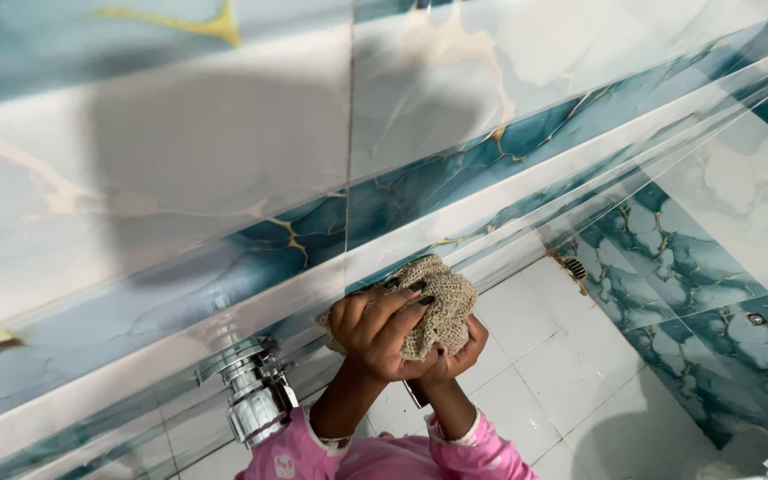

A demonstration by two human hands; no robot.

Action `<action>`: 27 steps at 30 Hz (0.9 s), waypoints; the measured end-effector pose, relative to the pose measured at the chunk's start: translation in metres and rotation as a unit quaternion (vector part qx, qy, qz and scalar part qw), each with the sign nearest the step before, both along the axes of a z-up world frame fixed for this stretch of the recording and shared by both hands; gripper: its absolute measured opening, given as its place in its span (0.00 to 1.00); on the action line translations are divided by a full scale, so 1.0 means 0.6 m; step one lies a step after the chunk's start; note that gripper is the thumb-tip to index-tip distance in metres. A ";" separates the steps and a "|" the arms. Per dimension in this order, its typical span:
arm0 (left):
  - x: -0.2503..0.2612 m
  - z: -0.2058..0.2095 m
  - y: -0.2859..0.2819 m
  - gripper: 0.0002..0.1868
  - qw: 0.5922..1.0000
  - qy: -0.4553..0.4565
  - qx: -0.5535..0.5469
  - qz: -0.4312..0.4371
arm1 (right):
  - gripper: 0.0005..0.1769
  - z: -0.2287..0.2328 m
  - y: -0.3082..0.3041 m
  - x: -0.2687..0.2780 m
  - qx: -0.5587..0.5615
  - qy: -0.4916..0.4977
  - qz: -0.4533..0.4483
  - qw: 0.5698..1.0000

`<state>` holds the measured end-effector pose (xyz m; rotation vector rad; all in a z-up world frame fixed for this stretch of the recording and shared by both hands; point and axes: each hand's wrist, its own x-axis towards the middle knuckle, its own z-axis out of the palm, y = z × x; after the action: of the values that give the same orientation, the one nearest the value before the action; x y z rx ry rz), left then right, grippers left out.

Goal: The person wipes the metal bathroom faucets and the surrounding patterned wall tiles with a textured cloth.

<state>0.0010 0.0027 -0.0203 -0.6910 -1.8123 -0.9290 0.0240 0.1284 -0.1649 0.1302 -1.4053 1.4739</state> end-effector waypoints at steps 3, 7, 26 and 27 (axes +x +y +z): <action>0.004 0.004 0.000 0.27 1.000 -0.004 -0.003 0.012 | 0.33 -0.003 0.003 0.010 0.025 -0.049 -0.054 0.997; 0.014 0.020 -0.003 0.27 1.000 -0.006 -0.004 0.011 | 0.35 0.004 0.015 0.011 0.057 -0.011 -0.061 0.996; 0.180 -0.026 -0.030 0.22 0.972 -0.071 0.133 -0.182 | 0.24 0.092 0.007 0.145 0.144 0.107 -0.093 0.979; 0.185 -0.032 -0.029 0.21 0.975 -0.057 0.120 -0.180 | 0.24 0.071 0.011 0.152 0.146 0.099 -0.099 0.979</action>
<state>0.1123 -0.0146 -0.0398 -0.8415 -1.6632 -1.4277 0.1151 0.1350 -0.1220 0.3043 -1.4196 1.0559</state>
